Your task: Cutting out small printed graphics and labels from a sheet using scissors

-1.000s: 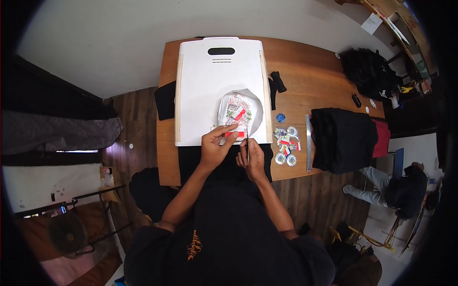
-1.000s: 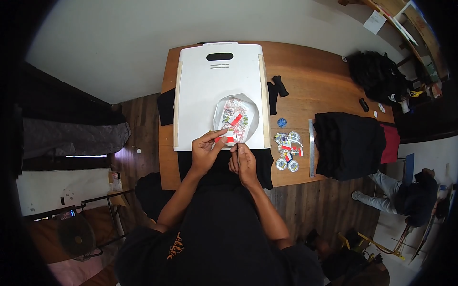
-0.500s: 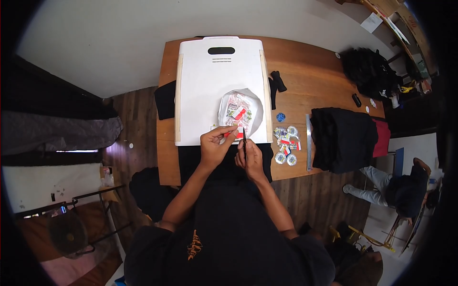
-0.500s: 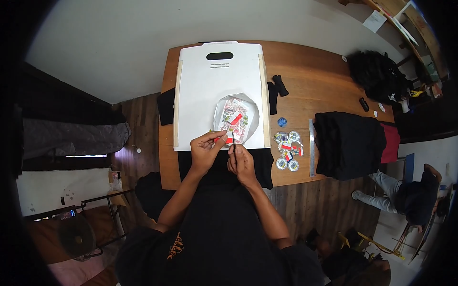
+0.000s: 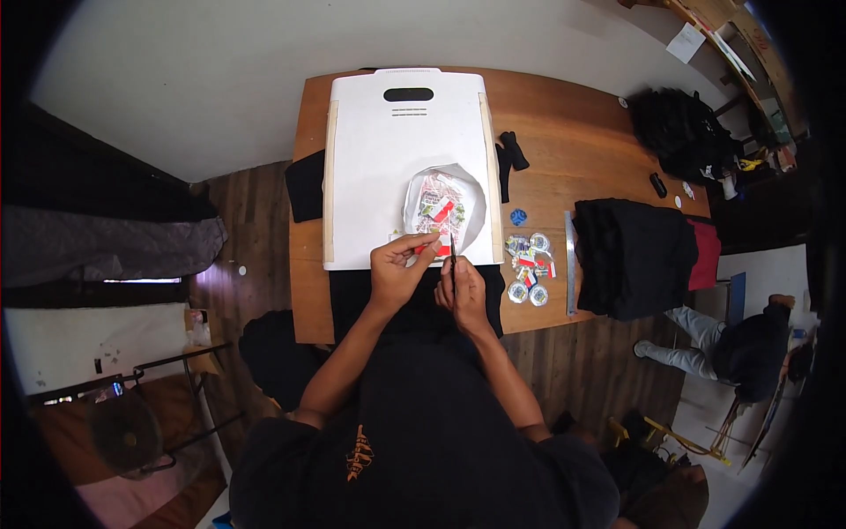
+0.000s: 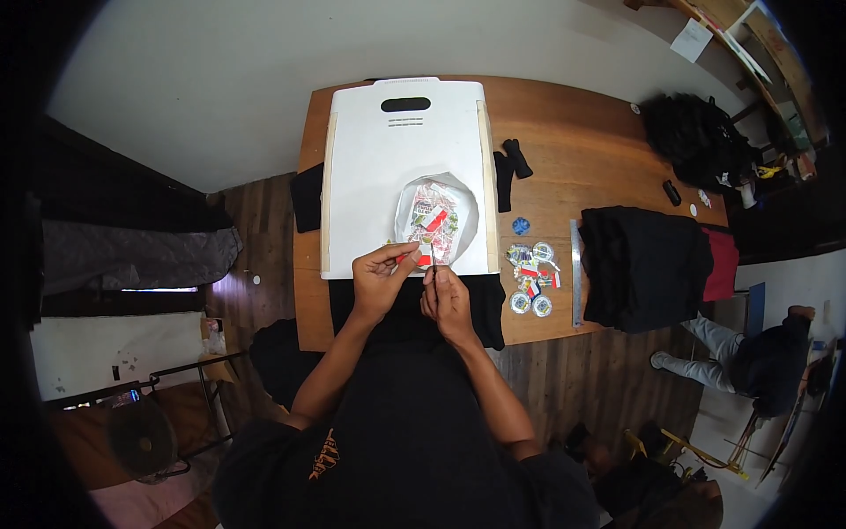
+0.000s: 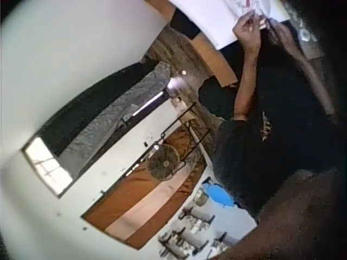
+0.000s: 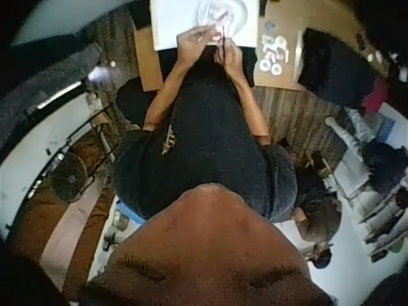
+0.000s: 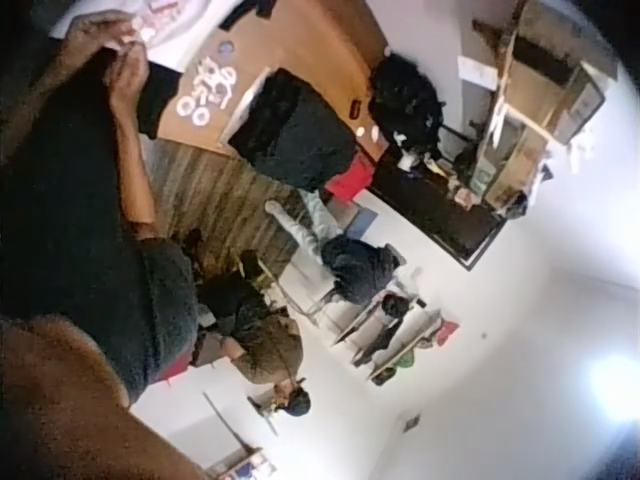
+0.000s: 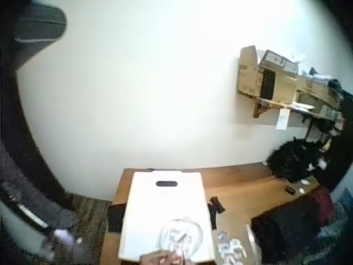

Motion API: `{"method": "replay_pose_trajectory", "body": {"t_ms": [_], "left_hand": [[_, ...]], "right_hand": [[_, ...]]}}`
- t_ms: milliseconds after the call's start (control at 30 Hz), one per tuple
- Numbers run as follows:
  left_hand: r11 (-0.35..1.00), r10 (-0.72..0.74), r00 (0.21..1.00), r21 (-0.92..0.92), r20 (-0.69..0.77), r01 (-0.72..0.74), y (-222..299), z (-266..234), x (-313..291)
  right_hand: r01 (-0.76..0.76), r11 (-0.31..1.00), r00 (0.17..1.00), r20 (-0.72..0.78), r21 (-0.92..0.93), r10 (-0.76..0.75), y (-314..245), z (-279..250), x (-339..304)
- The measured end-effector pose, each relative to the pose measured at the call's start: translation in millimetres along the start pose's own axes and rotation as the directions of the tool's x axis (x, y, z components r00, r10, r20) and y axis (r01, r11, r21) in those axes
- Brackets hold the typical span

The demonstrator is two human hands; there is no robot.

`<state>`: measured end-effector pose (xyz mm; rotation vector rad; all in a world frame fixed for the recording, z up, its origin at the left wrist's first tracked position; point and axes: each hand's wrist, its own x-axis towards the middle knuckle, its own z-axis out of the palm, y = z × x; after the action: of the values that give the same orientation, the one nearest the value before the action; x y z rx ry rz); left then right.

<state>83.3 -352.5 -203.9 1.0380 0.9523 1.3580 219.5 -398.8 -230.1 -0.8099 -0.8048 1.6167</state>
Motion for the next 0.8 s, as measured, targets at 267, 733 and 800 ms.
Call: {"method": "replay_pose_trajectory", "body": {"t_ms": [267, 733, 800], "left_hand": [[0.999, -0.036, 0.999, -0.004, -0.008, 0.036, -5.2, -1.4, -2.2], [1.000, -0.011, 1.000, 0.003, -0.008, 0.011, 2.1, 0.9, 0.3], [1.000, -0.013, 1.000, 0.004, -0.009, 0.013, 1.0, -0.1, 0.0]], "right_hand": [[-0.011, 1.000, 1.000, 0.009, 0.005, 0.011, -0.3, -1.3, -1.0], [-0.006, 1.000, 1.000, 0.010, -0.011, 0.006, 0.4, -1.0, 0.2], [-0.003, 1.000, 1.000, 0.005, -0.020, 0.003, 0.3, -0.6, 0.3]]}}
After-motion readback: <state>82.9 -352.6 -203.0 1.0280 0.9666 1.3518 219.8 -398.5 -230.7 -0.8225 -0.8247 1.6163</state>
